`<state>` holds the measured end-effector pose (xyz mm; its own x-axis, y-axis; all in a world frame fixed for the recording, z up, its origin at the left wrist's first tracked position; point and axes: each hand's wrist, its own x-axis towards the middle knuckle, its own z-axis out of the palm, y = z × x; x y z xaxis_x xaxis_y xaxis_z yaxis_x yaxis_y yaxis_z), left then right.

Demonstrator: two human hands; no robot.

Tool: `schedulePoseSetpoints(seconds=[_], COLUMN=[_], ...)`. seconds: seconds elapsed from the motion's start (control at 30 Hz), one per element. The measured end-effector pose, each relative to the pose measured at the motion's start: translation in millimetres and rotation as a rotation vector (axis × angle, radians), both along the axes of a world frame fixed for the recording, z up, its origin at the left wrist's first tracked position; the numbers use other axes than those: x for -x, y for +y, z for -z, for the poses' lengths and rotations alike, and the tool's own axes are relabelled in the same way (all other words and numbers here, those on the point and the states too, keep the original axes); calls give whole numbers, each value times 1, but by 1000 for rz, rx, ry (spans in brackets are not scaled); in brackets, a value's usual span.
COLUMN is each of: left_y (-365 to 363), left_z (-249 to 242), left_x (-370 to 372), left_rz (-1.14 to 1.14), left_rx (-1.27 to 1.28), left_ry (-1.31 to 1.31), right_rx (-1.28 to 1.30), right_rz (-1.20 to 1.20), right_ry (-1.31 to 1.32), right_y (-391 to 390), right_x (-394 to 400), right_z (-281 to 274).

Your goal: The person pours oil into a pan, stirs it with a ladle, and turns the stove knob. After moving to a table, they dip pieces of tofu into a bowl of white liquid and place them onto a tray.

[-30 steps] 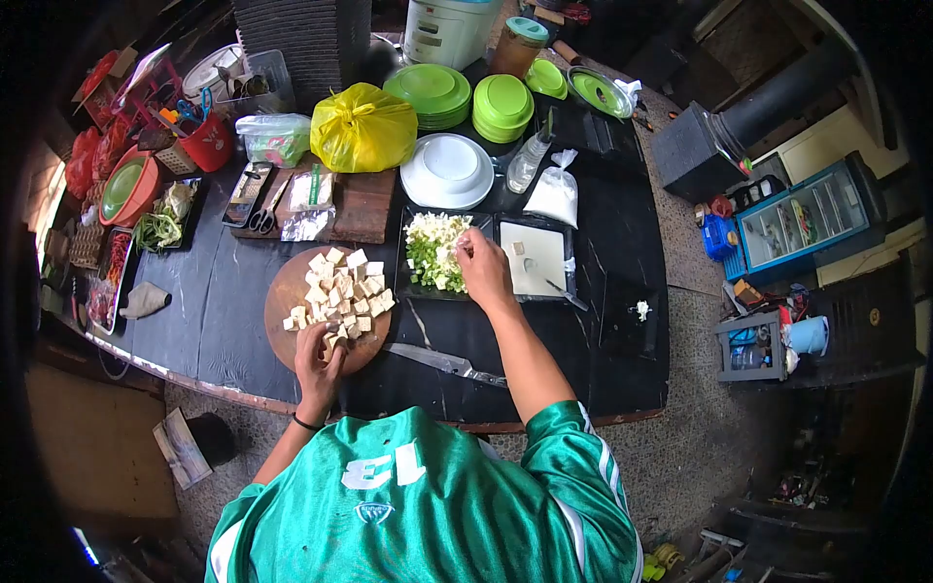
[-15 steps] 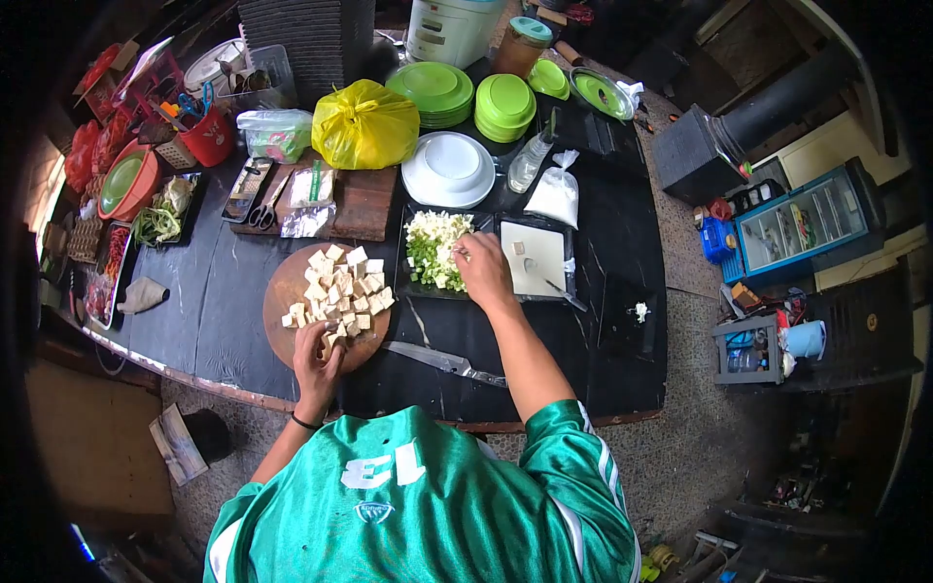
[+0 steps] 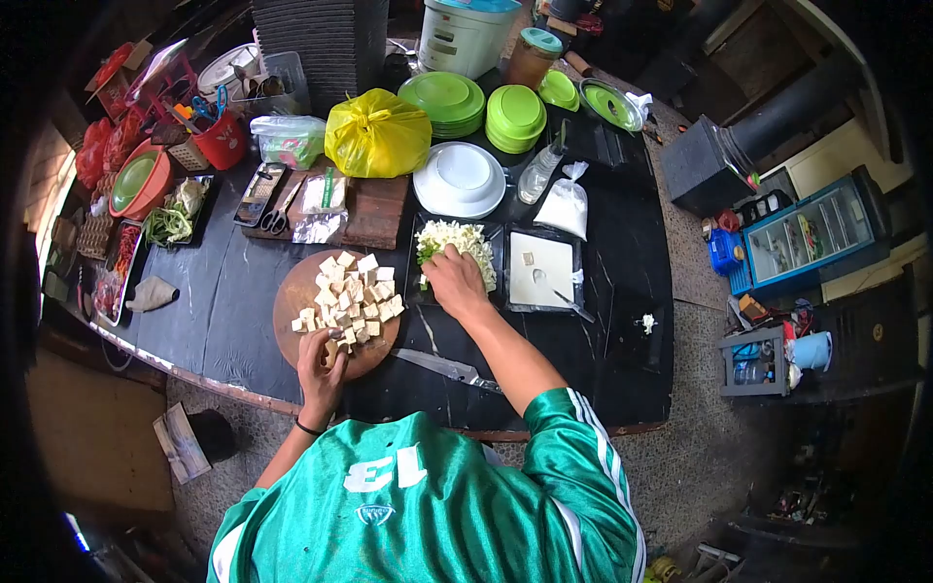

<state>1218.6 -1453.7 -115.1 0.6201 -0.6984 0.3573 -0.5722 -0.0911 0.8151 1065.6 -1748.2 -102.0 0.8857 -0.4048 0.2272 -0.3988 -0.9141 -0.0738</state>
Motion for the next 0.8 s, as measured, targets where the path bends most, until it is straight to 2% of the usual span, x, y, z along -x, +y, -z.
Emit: schedulePoseSetpoints(seconds=[0.03,0.1,0.17,0.23,0.3,0.53,0.6,0.8], left_y=[0,1,3,2,1,2,2,5], left_z=[0,0,-3,-1,-2,0,2,0], left_x=[0,1,1,1,2,2,2,-1], left_rz=[-4,-10,5,7,7,9,10,-26], left_rx=[9,14,-57,-53,-48,-69,-58,-52], left_ry=[2,8,94,74,51,84,65,91], right_rx=[0,-89,-100,-200,-268,-178,-142,3], right_rz=[-5,52,98,218,244,291,59,-8], right_ry=[0,-189,-185,-266,-267,-168,-104,30], right_y=[-1,-4,-11,-15,-21,-29,-25,-4], right_x=[0,0,-2,-1,4,6,-3,-23], right_z=[-5,-15,-25,-36,-38,-21,-16,-6])
